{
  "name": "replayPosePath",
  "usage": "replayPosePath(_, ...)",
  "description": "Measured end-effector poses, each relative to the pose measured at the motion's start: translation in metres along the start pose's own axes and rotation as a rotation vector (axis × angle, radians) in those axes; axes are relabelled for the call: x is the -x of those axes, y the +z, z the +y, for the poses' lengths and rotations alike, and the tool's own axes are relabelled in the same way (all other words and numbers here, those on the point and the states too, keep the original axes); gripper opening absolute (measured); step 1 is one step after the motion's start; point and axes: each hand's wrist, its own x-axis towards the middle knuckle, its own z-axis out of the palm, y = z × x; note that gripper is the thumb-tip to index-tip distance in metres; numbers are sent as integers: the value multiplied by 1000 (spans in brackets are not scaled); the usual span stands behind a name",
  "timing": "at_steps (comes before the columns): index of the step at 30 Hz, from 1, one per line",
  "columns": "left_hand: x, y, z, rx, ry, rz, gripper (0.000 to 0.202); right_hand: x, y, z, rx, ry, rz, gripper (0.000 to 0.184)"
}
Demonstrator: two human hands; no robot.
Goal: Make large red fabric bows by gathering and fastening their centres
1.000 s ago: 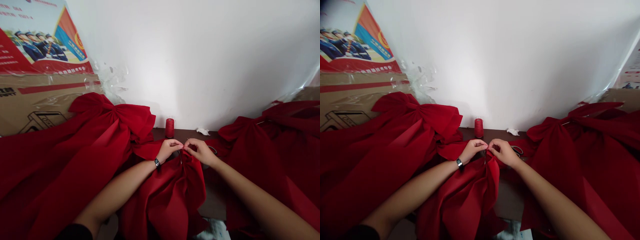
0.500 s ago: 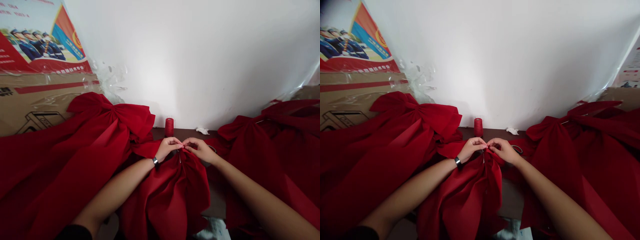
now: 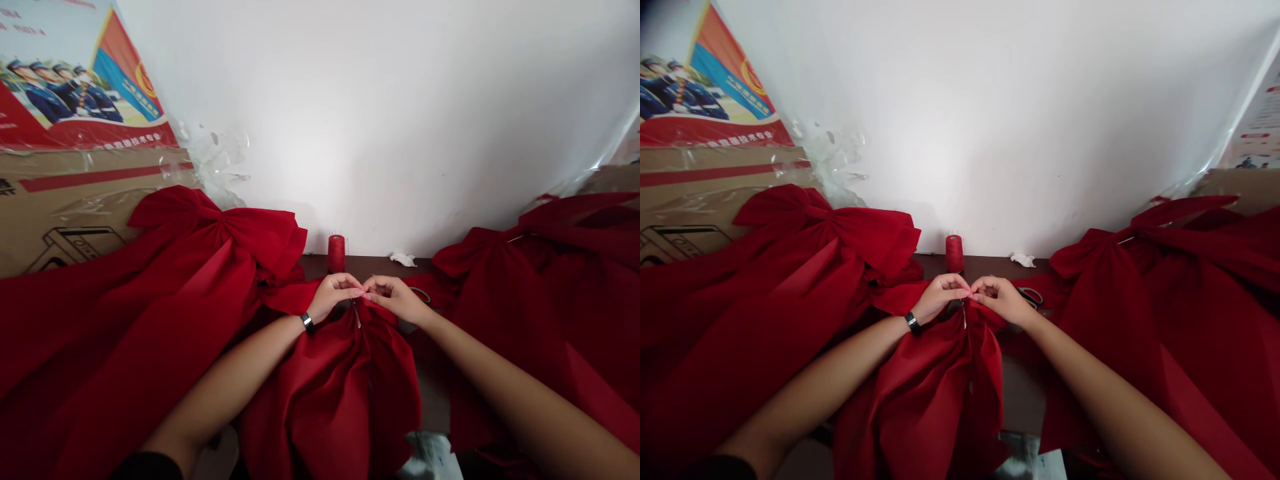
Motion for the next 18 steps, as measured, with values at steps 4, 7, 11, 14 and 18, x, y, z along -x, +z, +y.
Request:
replayPosePath(4, 0, -1, 1, -32, 0, -17, 18, 0, 2, 2, -22, -9, 15, 29)
replayPosePath(7, -1, -3, 5, -131, 18, -21, 19, 0, 2, 4, 44, -31, 22, 28)
replayPosePath(11, -3, -3, 9, -394, 116, 18, 15, -1, 1, 3, 122, -45, 42, 26)
replayPosePath(14, -2, -1, 11, -602, 202, 87, 8, -1, 2, 2, 103, -23, 45, 24)
replayPosePath(18, 2, 4, 14, -847, 293, 161, 5, -1, 3, 4, 95, -11, 60, 22)
